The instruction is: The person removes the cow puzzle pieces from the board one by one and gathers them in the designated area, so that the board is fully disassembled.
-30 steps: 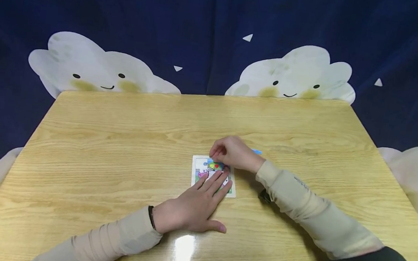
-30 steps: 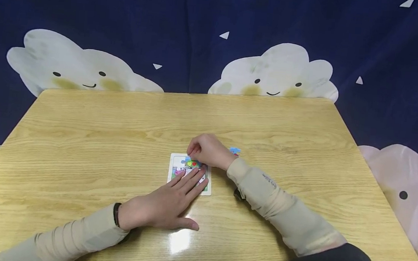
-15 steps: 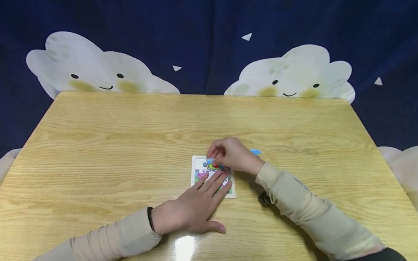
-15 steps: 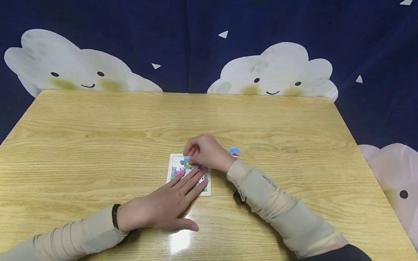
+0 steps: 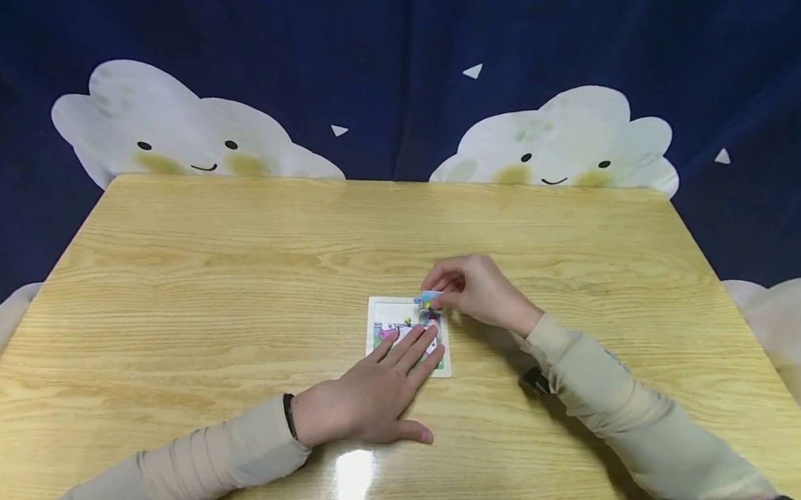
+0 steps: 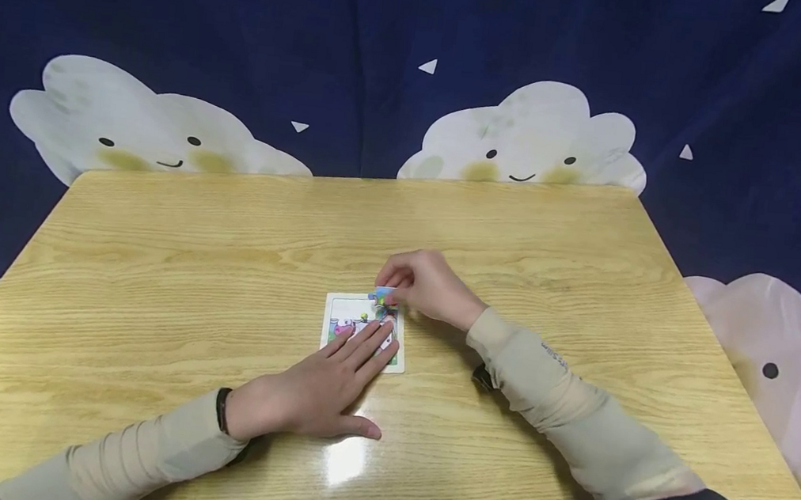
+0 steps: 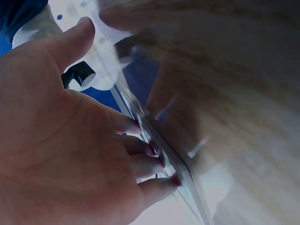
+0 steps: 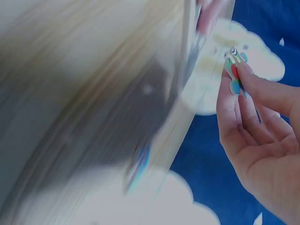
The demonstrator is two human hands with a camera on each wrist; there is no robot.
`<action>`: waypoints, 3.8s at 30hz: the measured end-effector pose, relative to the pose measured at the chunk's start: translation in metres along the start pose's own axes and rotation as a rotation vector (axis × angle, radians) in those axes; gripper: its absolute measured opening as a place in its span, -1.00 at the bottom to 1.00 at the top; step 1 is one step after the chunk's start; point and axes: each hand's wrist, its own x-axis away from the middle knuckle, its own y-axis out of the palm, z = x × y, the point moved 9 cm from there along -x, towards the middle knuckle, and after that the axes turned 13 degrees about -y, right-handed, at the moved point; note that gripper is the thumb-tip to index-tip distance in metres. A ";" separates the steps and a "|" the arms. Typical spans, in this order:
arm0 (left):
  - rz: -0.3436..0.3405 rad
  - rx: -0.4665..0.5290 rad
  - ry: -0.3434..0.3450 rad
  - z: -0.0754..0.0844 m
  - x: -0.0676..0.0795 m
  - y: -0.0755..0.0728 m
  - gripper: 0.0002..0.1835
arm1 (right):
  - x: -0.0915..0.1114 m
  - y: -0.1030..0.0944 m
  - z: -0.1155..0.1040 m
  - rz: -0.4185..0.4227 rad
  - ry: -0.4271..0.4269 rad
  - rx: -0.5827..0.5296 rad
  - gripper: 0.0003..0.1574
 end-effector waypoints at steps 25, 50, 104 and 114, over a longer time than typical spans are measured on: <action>0.020 0.053 0.013 -0.001 0.002 0.000 0.07 | 0.089 -0.086 0.080 0.030 0.231 0.280 -0.82; 0.074 0.035 0.027 0.004 0.022 0.002 0.06 | 0.059 -0.056 0.033 0.077 0.080 0.220 -0.91; 0.080 -0.193 -0.015 0.009 0.018 0.010 0.10 | 0.019 0.007 0.011 -0.064 0.068 -0.047 -0.85; 0.080 -0.149 -0.007 0.009 0.020 0.009 0.10 | 0.071 -0.039 0.040 -0.011 0.194 0.062 -0.84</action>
